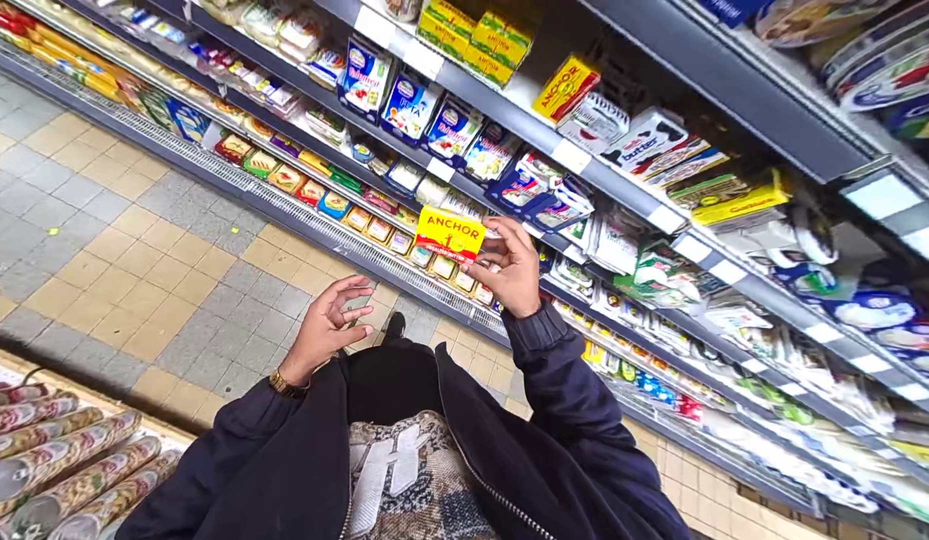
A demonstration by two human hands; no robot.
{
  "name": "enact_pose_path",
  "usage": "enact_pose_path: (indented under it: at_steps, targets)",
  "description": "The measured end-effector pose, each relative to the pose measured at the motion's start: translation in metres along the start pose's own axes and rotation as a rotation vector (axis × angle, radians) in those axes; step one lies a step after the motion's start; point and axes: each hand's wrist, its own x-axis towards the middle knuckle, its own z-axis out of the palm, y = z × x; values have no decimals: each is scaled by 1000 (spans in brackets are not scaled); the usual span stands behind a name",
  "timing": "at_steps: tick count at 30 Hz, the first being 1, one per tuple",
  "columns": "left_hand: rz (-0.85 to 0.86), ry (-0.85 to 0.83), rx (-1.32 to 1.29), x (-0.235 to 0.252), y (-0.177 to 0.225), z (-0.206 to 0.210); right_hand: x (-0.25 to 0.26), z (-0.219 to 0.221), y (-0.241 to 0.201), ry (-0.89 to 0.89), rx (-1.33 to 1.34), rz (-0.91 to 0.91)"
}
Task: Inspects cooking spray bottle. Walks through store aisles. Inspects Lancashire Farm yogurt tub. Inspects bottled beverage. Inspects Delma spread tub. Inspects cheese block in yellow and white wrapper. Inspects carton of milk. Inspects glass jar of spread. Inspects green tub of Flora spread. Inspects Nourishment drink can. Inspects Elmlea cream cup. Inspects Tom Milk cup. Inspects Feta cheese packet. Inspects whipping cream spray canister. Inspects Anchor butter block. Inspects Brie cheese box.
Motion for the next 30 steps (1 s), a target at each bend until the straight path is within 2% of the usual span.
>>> enact_pose_path:
  at_steps: [7,11,15,21,26,30]
  targets:
    - [54,76,-28,21,-8,8,97,-50,1,241,-359,-169]
    - [75,114,-28,31,-13,13,146,-62,18,404,-580,-266]
    - [84,148,-22,40,-18,19,185,-66,39,472,-811,-317]
    - [109,205,-16,47,-28,26,210,-59,63,474,-1031,-191]
    - [119,243,-14,55,-31,33,228,-52,86,493,-1146,-247]
    - [109,253,0,61,-33,39,241,-49,95,446,-1174,-187]
